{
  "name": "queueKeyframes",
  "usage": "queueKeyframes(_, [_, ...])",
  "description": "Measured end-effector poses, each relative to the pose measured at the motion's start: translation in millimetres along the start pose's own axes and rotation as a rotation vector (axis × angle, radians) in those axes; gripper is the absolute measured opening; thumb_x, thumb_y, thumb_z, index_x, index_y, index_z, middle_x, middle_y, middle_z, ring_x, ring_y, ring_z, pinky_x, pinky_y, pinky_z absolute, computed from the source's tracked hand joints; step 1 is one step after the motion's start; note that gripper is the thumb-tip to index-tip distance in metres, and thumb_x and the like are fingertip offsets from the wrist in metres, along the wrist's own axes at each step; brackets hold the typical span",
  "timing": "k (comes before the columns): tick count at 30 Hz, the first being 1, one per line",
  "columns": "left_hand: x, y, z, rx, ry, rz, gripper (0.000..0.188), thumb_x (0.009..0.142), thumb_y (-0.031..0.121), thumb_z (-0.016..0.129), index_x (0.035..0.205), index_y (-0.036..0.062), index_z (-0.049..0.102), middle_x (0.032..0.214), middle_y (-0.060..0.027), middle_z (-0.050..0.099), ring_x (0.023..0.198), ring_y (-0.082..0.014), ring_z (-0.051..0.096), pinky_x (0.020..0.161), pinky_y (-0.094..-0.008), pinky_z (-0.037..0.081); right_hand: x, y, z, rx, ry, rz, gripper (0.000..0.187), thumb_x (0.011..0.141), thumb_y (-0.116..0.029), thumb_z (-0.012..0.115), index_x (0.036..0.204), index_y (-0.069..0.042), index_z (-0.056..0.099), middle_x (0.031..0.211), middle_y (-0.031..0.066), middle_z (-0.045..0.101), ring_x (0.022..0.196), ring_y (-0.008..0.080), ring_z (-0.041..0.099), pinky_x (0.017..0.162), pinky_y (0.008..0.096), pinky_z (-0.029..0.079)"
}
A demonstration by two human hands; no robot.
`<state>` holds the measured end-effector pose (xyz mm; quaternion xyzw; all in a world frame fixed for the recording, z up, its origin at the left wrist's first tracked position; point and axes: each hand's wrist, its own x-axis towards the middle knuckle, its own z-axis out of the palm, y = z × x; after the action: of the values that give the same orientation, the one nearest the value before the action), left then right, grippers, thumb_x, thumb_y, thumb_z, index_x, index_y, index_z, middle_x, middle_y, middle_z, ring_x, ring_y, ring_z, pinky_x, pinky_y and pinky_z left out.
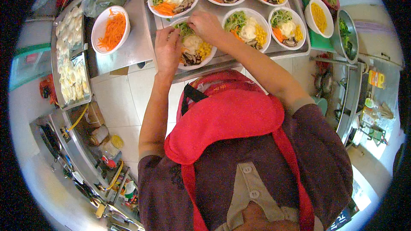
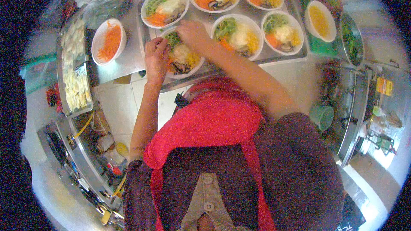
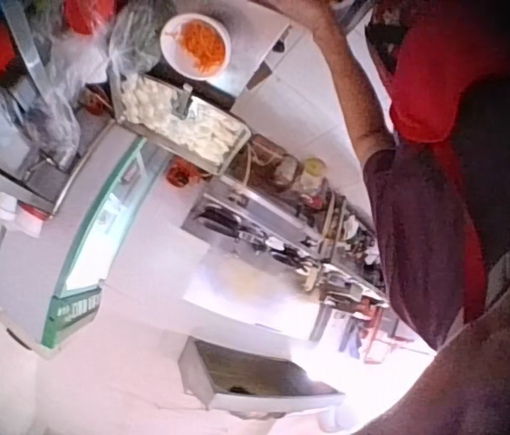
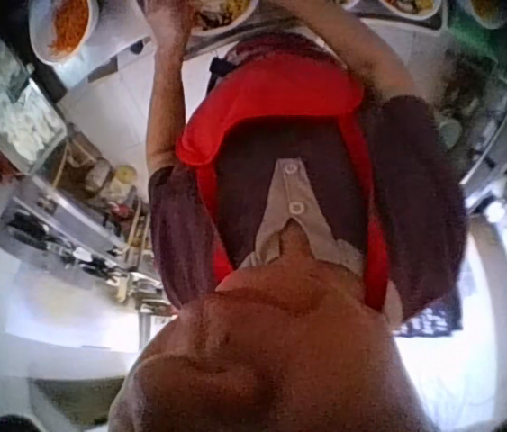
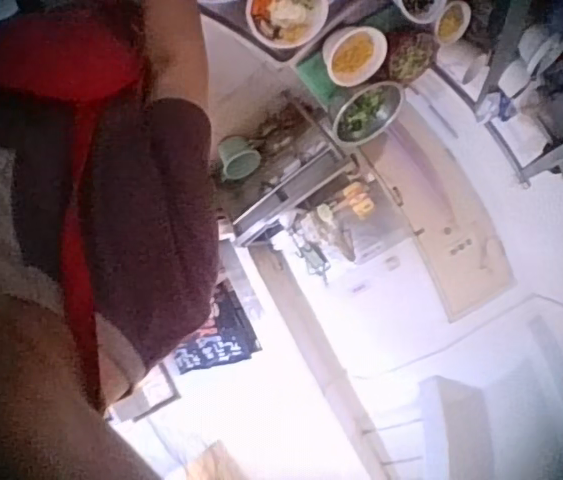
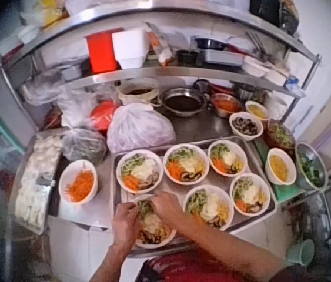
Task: The person assembles multiple food bowls by adding shredded carrots, sliced mushrooms, chopped green onions, and corn kernels to each bowl. They then place red lids on the bowls to complete the assembly.
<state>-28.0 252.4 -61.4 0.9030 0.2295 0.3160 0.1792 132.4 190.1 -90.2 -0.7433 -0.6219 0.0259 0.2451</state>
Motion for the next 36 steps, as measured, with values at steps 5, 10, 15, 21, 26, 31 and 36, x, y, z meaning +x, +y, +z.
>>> queueKeyframes(5, [5, -5, 7, 0.135, -0.137, 0.119, 0.023, 0.064, 0.002, 0.063, 0.087, 0.0063, 0.065, 0.087, -0.0091, 0.056, 0.085, -0.0274, 0.054, 0.073, -0.0369, 0.045, -1, 0, -38, 0.201, 0.008, 0.054, 0.013, 0.075, -0.016, 0.054, 0.075, -0.008, 0.064, 0.077, 0.0162, 0.059, 0.075, 0.0326, 0.06, 0.065, 0.0444, 0.049])
queueKeyframes(10, [8, -8, 18, 0.136, -0.095, 0.134, 0.018, 0.062, 0.003, 0.063, 0.081, 0.0056, 0.063, 0.083, -0.0078, 0.056, 0.081, -0.0268, 0.053, 0.07, -0.0371, 0.044, -10, 14, -36, 0.048, -0.02, -0.019, 0.01, 0.072, -0.014, 0.058, 0.077, -0.007, 0.064, 0.076, 0.0149, 0.059, 0.073, 0.032, 0.059, 0.064, 0.0424, 0.048])
queueKeyframes(15, [13, 6, 19, 0.119, 0.011, 0.173, 0.018, 0.062, 0.006, 0.064, 0.08, 0.005, 0.063, 0.085, -0.0072, 0.056, 0.083, -0.025, 0.053, 0.069, -0.0366, 0.042, -20, 11, -16, -0.074, -0.013, -0.013, 0.009, 0.07, -0.011, 0.06, 0.077, -0.006, 0.062, 0.076, 0.011, 0.057, 0.075, 0.03, 0.058, 0.065, 0.0396, 0.047])
queueKeyframes(21, [18, 7, 33, 0.167, -0.16, 0.202, 0.012, 0.066, 0.008, 0.063, 0.078, 0.0076, 0.063, 0.084, -0.0062, 0.057, 0.083, -0.025, 0.053, 0.071, -0.0369, 0.042, -12, -7, -19, -0.065, -0.168, 0.065, 0.011, 0.072, -0.012, 0.054, 0.079, -0.006, 0.061, 0.078, 0.0135, 0.06, 0.077, 0.0313, 0.06, 0.067, 0.0417, 0.048])
queueKeyframes(26, [23, 12, 34, 0.06, -0.121, 0.207, 0.009, 0.068, 0.005, 0.062, 0.078, 0.0053, 0.064, 0.084, -0.007, 0.058, 0.081, -0.0256, 0.054, 0.07, -0.0368, 0.043, -35, 4, -60, 0.108, -0.034, 0.192, 0.016, 0.076, -0.013, 0.055, 0.087, -0.006, 0.064, 0.083, 0.0143, 0.062, 0.078, 0.0298, 0.061, 0.069, 0.0381, 0.049])
queueKeyframes(31, [19, -4, 3, -0.009, -0.028, 0.048, 0.014, 0.069, 0.003, 0.066, 0.083, 0.004, 0.066, 0.086, -0.0091, 0.059, 0.081, -0.0262, 0.054, 0.07, -0.0354, 0.044, -100, 51, -113, 0.312, 0.157, 0.481, 0.021, 0.078, -0.019, 0.059, 0.092, -0.005, 0.065, 0.082, 0.0111, 0.066, 0.071, 0.0239, 0.064, 0.063, 0.0338, 0.05])
queueKeyframes(36, [12, -6, -2, 0.007, -0.15, 0.09, 0.021, 0.063, 0.003, 0.068, 0.083, 0.0084, 0.066, 0.083, -0.0068, 0.057, 0.083, -0.0253, 0.054, 0.071, -0.0355, 0.044, -166, 59, -143, 0.521, 0.159, 0.79, 0.021, 0.081, -0.022, 0.059, 0.088, -0.003, 0.066, 0.073, 0.0081, 0.065, 0.064, 0.0137, 0.062, 0.058, 0.0284, 0.049])
